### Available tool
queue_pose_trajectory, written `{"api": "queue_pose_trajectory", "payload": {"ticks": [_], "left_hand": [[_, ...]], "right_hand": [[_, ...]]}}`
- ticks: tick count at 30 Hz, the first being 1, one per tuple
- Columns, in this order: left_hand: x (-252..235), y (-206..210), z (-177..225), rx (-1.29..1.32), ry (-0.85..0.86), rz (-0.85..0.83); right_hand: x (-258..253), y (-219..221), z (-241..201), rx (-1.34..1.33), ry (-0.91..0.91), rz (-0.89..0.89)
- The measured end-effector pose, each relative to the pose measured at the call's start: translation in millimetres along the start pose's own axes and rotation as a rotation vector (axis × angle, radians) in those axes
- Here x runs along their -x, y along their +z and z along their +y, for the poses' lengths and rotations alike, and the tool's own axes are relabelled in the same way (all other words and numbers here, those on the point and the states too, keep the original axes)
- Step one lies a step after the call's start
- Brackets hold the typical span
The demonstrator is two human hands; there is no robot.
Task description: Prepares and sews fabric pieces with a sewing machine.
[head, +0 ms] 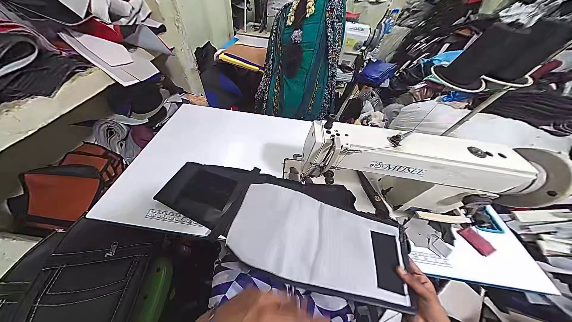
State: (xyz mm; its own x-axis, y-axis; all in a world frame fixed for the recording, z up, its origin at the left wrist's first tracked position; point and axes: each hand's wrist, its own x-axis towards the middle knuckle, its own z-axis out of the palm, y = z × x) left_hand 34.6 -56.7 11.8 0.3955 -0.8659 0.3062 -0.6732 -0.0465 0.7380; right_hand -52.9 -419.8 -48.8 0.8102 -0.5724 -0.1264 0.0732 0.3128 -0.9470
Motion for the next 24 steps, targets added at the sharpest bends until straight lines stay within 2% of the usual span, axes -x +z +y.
{"api": "queue_pose_trajectory", "payload": {"ticks": [2,4,5,6,8,9,11,13,15,17,19,21,23,24], "left_hand": [[-44,16,-35,-0.308,-0.144,0.159],[-74,26,-75,-0.454,-0.342,0.069],[-83,26,-88,-0.452,-0.469,-0.065],[-89,25,-98,-0.452,-0.543,-0.169],[-89,22,-107,-0.448,-0.537,-0.199],[-86,21,-109,-0.423,-0.497,-0.157],[-82,11,-111,-0.281,-0.460,-0.050],[-78,-6,-115,-0.061,-0.408,0.119],[-73,-21,-127,0.142,-0.388,0.242],[-68,-29,-138,0.140,-0.437,0.285],[-71,-26,-139,-0.071,-0.571,0.308],[-84,-21,-129,-0.312,-0.713,0.203],[-95,-16,-122,-0.487,-0.785,0.081],[-97,-12,-123,-0.569,-0.783,0.059]], "right_hand": [[1,-8,-8,-0.149,-0.028,-0.002],[11,3,-16,-0.270,-0.135,-0.010],[18,16,-16,-0.260,-0.189,0.017],[28,33,-12,-0.172,-0.264,0.053],[43,70,3,0.185,-0.416,0.109],[45,83,14,0.366,-0.553,0.058],[31,106,20,0.775,-0.838,-0.240],[29,138,25,1.091,-0.947,-0.364],[30,169,36,1.298,-0.937,-0.445],[29,193,56,1.454,-0.887,-0.465],[28,205,78,1.563,-0.861,-0.457],[25,204,86,1.592,-0.846,-0.463],[24,197,72,1.534,-0.762,-0.450],[20,191,62,1.512,-0.731,-0.380]]}}
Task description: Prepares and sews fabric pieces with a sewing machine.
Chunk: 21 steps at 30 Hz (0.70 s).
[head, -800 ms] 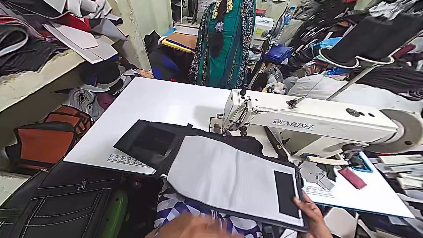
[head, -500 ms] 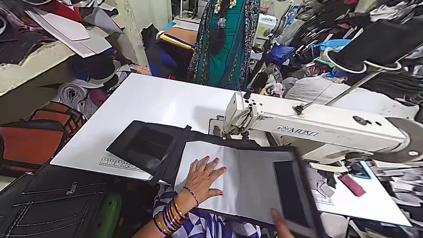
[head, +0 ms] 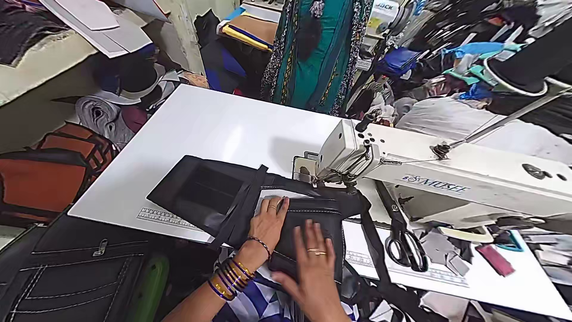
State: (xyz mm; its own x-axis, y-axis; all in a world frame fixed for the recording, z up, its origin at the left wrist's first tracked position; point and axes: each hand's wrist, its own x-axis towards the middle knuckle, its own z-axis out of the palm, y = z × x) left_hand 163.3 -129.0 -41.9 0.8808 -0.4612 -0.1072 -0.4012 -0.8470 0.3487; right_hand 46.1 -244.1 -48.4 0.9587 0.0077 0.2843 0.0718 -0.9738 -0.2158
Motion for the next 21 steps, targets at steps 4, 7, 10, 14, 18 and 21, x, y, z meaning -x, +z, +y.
{"api": "queue_pose_trajectory", "payload": {"ticks": [4,7,10,14,18,21], "left_hand": [[0,17,-4,-0.048,0.102,0.234],[0,13,-7,-0.020,0.075,0.109],[-1,10,-9,0.015,0.020,0.019],[8,15,-4,0.019,-0.015,0.045],[14,20,0,0.000,-0.038,0.076],[12,15,2,-0.006,-0.071,0.019]], "right_hand": [[-3,-15,56,0.079,0.328,0.098],[-8,-21,58,-0.123,0.376,0.085],[-12,-21,61,-0.529,0.494,0.075],[-15,-24,70,-0.838,0.654,-0.030],[-13,-31,57,-0.776,0.543,-0.089],[-12,-22,60,-0.815,0.521,-0.004]]}}
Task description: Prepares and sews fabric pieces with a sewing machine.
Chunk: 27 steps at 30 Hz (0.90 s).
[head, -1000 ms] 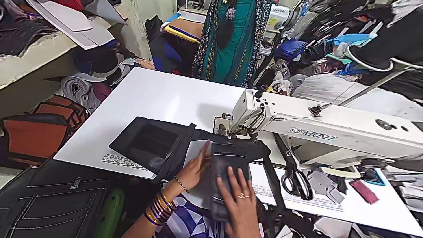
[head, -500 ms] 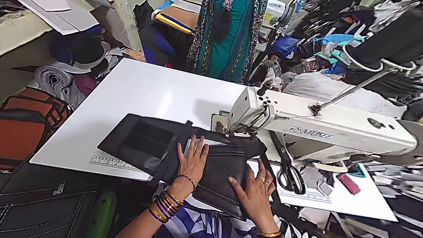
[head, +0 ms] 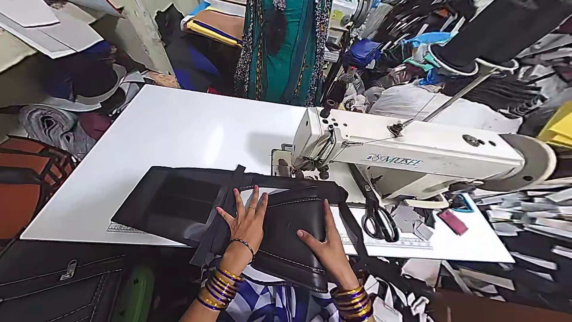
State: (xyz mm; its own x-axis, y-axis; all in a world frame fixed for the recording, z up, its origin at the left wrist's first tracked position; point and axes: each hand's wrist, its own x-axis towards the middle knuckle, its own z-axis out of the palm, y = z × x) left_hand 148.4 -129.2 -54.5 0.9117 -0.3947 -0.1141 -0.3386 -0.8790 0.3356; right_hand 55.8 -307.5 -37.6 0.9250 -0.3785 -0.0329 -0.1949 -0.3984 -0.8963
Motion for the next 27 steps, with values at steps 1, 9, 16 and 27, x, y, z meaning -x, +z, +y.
{"api": "queue_pose_trajectory", "payload": {"ticks": [1,9,16,27], "left_hand": [[0,0,0,0.002,-0.006,-0.005],[-8,-6,0,0.081,-0.087,-0.052],[-13,-29,18,-0.040,-0.093,-0.203],[-74,6,21,0.096,0.432,-0.199]], "right_hand": [[-3,0,6,-0.051,-0.018,0.012],[-6,-45,30,-0.165,-0.080,0.137],[-7,-109,61,-0.172,0.025,0.286],[-20,-110,60,-0.146,0.005,0.191]]}}
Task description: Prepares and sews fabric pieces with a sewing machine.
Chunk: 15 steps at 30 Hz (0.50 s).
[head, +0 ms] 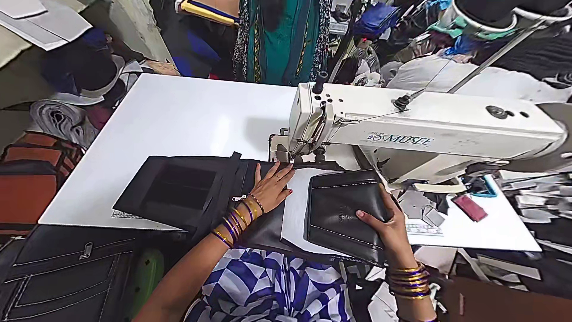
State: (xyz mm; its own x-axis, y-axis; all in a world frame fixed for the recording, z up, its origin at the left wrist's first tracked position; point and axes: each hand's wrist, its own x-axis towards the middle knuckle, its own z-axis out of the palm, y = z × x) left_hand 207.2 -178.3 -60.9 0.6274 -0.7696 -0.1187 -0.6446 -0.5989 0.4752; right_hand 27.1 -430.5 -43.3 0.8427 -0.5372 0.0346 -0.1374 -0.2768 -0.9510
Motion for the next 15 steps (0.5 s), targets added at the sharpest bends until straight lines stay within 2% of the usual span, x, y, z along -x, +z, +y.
{"api": "queue_pose_trajectory", "payload": {"ticks": [4,15], "left_hand": [[2.9,6.3,-5.7,0.041,0.056,0.110],[3.5,4.8,-6.7,0.047,0.031,0.072]], "right_hand": [[3.3,-0.7,2.3,0.014,0.026,-0.002],[5.0,0.3,4.8,-0.012,0.012,0.007]]}}
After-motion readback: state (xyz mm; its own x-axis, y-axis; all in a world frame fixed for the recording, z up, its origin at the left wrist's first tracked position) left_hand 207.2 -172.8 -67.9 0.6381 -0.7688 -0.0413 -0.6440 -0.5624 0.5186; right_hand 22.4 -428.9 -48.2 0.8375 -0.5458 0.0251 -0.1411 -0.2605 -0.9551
